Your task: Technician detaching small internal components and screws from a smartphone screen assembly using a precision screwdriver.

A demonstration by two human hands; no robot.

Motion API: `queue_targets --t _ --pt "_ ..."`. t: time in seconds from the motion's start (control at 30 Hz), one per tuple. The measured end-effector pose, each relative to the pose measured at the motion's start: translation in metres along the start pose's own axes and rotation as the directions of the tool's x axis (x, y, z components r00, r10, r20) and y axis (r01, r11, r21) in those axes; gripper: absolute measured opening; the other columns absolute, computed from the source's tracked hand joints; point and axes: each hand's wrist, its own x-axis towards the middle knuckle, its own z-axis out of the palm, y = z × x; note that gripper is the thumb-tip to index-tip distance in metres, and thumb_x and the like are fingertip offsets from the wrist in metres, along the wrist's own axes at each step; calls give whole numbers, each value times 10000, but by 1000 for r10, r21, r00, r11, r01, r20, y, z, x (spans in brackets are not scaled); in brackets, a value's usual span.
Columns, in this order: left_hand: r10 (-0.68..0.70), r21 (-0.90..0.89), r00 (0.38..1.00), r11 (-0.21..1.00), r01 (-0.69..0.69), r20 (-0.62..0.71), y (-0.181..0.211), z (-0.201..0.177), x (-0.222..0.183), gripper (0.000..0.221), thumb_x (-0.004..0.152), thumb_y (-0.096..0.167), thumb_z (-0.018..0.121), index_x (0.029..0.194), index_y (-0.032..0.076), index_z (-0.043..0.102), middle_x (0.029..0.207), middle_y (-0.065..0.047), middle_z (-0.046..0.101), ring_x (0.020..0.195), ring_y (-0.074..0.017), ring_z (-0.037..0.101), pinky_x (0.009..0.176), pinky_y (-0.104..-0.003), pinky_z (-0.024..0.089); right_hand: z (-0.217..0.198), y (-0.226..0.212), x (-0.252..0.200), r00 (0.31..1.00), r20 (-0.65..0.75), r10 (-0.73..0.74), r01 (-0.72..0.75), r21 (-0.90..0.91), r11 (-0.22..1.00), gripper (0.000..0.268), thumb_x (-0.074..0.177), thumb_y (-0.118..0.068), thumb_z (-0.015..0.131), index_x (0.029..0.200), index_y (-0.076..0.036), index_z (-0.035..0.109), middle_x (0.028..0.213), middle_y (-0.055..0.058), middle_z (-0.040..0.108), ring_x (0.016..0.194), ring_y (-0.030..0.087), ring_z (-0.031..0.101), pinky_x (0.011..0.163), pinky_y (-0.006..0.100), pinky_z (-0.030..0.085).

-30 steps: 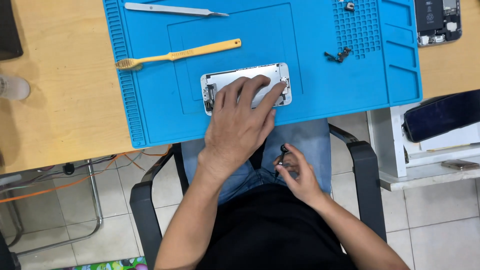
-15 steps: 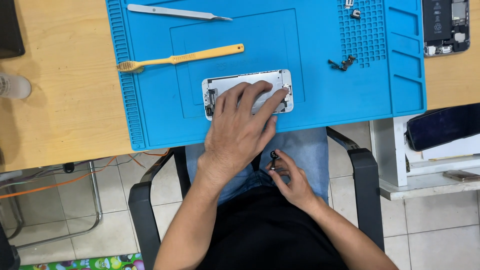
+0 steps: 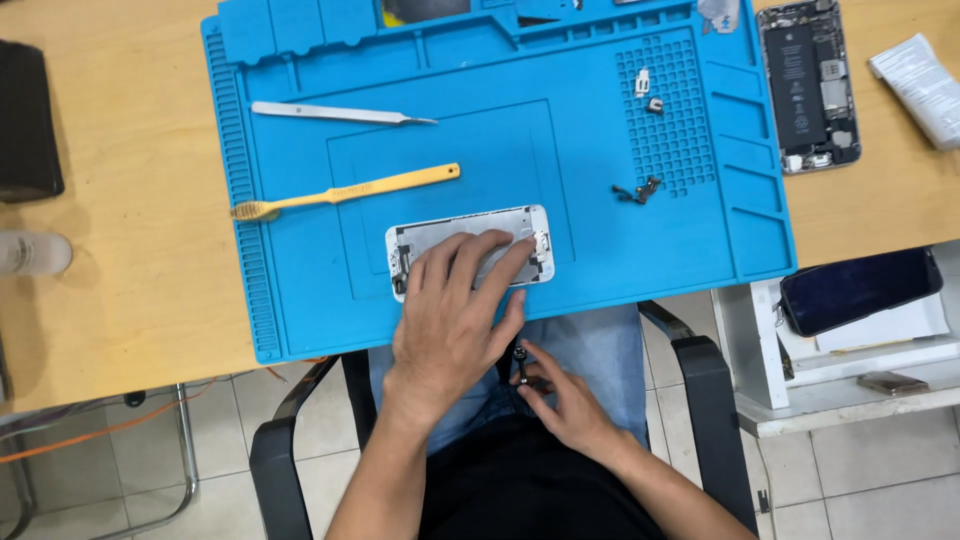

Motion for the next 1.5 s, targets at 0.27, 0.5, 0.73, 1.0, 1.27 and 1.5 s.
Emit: queue_targets --t 0.27,0.5,0.73,1.0,1.27,1.5 --pt "128 -74 979 987 -141 -161 22 -18 76 161 999 128 722 1159 131 698 1174 -67 673 1061 -303 621 859 -446 460 -9 -1 4 999 39 -21 21 16 1000 624 994 -139 617 1555 -71 353 1097 52 775 1026 207 753 920 319 575" --pt "241 49 971 969 -241 -4 0 102 210 42 923 148 738 964 152 734 1021 -88 654 968 -333 555 749 -474 414 -22 -15 2 992 120 40 -37 -25 999 693 1007 -158 625 1609 -165 281 1179 79 768 1148 241 737 1006 350 540" --pt "263 233 965 938 -257 5 -4 156 244 249 721 303 884 874 188 725 912 -29 758 1079 -325 601 915 -530 447 -25 -19 2 993 120 20 -10 -76 997 665 1004 -171 630 1593 -174 321 1200 98 778 1189 267 726 991 385 559" --pt "317 454 942 859 -235 -112 21 173 256 516 692 -197 692 591 224 409 575 21 249 595 -164 229 494 -383 222 -24 -23 0 993 119 2 12 -110 994 672 991 -117 623 1596 -122 329 1186 139 776 1067 300 756 939 417 578" --pt "337 461 939 824 -330 69 42 207 264 568 820 -112 785 540 297 507 567 42 449 556 -186 400 559 -428 340 -22 -22 1 994 104 -46 54 -74 996 668 1008 -143 623 1595 -128 305 1180 107 770 1087 248 760 985 349 571" --pt "504 602 859 715 -356 -90 3 105 230 385 810 -86 596 708 220 387 672 56 229 634 -176 194 528 -375 199 -22 -23 0 992 115 53 -47 -49 998 632 1001 -154 625 1570 -152 351 1179 98 767 1083 234 765 982 339 580"
